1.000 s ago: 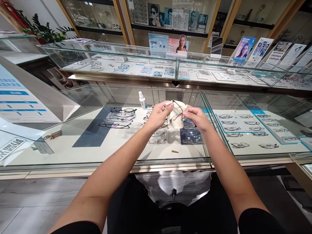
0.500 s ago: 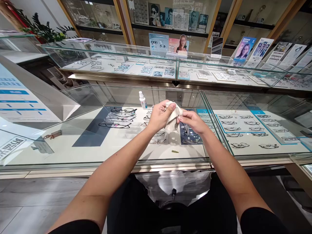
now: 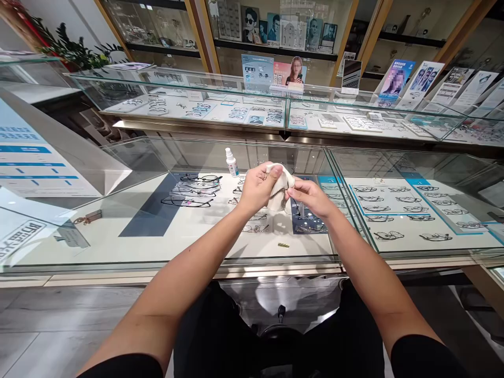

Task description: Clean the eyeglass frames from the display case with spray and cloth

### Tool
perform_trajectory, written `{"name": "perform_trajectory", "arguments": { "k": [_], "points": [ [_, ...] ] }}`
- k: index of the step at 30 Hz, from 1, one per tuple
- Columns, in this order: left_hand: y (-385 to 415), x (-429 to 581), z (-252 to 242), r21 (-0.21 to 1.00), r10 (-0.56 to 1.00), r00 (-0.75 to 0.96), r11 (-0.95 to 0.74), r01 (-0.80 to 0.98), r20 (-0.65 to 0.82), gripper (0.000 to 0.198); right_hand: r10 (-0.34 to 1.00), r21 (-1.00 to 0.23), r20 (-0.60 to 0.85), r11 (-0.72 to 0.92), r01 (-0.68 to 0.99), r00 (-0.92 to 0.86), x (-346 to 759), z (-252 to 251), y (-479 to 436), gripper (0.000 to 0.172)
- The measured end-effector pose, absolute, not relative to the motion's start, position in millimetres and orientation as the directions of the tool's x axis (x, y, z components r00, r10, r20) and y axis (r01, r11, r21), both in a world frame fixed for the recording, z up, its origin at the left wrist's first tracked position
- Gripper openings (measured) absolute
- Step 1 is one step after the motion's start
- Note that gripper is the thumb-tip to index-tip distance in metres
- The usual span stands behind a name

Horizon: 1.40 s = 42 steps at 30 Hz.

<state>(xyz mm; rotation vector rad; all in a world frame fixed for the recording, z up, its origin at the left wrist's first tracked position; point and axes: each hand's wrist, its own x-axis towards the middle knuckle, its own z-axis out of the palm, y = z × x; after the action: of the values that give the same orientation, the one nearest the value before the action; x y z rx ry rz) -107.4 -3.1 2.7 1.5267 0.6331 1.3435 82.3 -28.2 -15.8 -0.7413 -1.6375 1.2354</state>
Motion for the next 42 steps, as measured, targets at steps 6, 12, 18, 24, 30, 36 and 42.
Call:
{"name": "perform_trajectory", "arguments": {
  "k": [6, 12, 18, 24, 30, 36, 42],
  "points": [
    [13, -107, -5, 0.895, 0.915, 0.165, -0.300, -0.331, 0.368, 0.066, 0.924, -0.934, 0.348, 0.327, -0.144, -0.161, 92, -17, -23, 0.052],
    [19, -108, -3, 0.852, 0.962, 0.100, -0.174, -0.494, 0.254, 0.051, 0.918, -0.882, 0.393, 0.394, -0.259, 0.058, 106, -13, -15, 0.047],
    [23, -109, -7, 0.855, 0.959, 0.109, -0.179, -0.486, 0.262, 0.053, 0.925, -0.888, 0.369, 0.381, -0.260, 0.093, 113, -15, -10, 0.045],
    [15, -109, -10, 0.843, 0.841, 0.139, -0.487, -0.230, 0.523, 0.062, 0.901, -0.874, 0.428, 0.432, -0.222, 0.068, 107, -19, -11, 0.040],
    [-4, -102, -14, 0.567, 0.584, 0.328, -0.809, 0.156, 0.743, 0.060, 0.877, -0.878, 0.478, 0.478, -0.002, -0.043, 89, -24, -14, 0.049],
    [-5, -102, -20, 0.395, 0.502, 0.508, -0.865, 0.309, 0.700, 0.063, 0.850, -0.850, 0.526, 0.526, 0.010, -0.025, 90, -27, -12, 0.050],
    [-12, -103, -14, 0.530, 0.545, 0.431, -0.832, 0.166, 0.719, 0.059, 0.860, -0.862, 0.496, 0.504, -0.050, 0.115, 97, -23, -11, 0.049]
  ]
}}
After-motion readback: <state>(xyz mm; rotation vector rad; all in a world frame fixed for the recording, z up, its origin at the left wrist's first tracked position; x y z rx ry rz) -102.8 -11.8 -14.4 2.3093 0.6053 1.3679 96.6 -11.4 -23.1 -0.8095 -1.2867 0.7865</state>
